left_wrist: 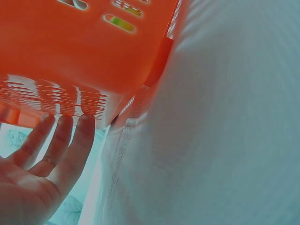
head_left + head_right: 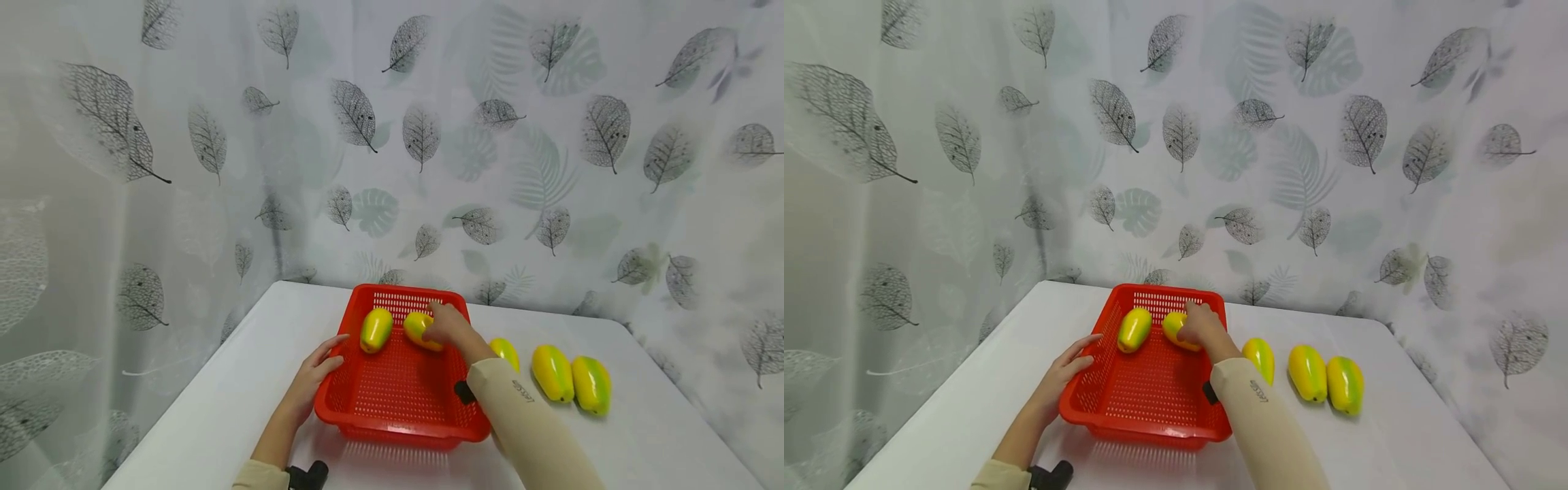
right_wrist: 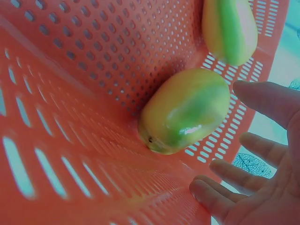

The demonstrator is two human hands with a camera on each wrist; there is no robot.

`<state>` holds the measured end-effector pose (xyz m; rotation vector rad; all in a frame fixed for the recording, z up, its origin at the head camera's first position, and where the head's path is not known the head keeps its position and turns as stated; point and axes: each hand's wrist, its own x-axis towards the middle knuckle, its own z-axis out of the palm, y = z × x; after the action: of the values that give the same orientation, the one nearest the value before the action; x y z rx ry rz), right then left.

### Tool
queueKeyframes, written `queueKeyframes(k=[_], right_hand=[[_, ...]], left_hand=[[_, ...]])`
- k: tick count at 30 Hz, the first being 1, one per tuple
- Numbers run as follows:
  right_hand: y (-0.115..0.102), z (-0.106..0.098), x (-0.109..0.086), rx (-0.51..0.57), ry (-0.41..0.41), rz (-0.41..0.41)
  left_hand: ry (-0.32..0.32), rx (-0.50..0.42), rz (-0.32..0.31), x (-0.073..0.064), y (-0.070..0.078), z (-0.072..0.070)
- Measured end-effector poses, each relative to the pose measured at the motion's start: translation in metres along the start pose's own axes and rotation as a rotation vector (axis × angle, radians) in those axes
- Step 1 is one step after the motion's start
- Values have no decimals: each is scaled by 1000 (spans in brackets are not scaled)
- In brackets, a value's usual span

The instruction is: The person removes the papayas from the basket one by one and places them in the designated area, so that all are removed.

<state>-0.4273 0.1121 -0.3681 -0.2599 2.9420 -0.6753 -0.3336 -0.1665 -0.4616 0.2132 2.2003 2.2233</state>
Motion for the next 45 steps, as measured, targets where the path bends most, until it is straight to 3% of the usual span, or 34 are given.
queueKeyframes(k=[32,45], right_hand=[[7,14,10,53,-1,32],[9,23,16,-28,-17,-7]], left_hand=[[4,3,-1,-2,-5,0],[-18,5,0,-1,-1,2]])
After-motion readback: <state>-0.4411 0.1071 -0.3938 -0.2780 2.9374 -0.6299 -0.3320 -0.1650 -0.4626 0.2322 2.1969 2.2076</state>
